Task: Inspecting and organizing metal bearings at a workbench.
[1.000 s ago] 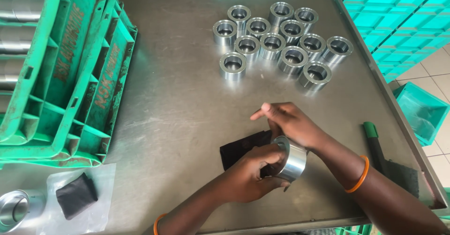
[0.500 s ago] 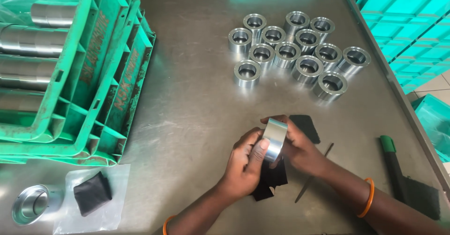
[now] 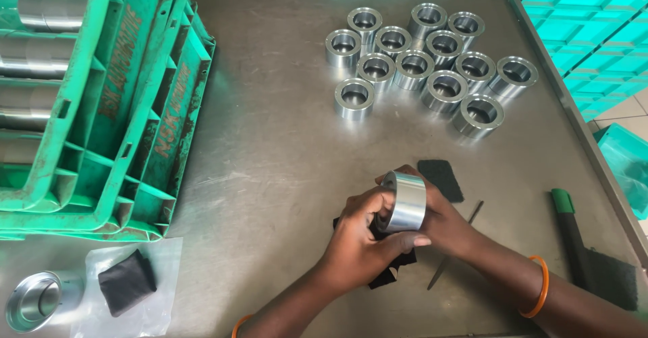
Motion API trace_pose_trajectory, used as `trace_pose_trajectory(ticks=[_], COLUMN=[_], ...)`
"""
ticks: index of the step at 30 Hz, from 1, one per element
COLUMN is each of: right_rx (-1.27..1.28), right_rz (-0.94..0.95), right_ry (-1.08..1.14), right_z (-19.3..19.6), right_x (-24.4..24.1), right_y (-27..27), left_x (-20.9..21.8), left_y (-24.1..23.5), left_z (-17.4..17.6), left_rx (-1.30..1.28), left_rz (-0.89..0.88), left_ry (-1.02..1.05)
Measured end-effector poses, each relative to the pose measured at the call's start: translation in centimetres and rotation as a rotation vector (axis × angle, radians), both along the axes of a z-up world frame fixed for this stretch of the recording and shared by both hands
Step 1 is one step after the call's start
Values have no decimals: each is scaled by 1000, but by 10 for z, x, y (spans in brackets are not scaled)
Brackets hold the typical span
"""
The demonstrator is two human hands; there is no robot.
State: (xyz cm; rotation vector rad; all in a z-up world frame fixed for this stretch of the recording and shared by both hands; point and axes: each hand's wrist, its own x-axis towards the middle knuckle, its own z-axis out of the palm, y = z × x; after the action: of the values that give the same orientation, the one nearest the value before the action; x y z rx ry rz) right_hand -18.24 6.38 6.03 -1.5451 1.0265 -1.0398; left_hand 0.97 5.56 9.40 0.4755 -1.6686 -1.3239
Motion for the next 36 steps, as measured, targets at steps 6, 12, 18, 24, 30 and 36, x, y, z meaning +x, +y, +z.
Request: trace_pose_trajectory(ticks=[6,12,18,24,30,36], right_rx=[-203,-574,-106,-361,-425,-325], right_rz=[-130,-257,63,-271,-309,68], right_ry=[254,465,52,330,427,136], right_z=[8,8,8,10,12,8], right_x=[-3,-11,-18,-10,-8,-17], right_y=[4,2,1,0,5,-3], left_x=[4,-1,0,1,-2,-2], left_y=[0,6,4,4,4,4], left_z=[-10,-8,-10,-17,-17,-10], left_rx=[191,238,-49,65,74,-54], left_rz=[-114,-84,-22,-5,-30,43], left_ry=[-58,-114,-67,-104,-101,-108])
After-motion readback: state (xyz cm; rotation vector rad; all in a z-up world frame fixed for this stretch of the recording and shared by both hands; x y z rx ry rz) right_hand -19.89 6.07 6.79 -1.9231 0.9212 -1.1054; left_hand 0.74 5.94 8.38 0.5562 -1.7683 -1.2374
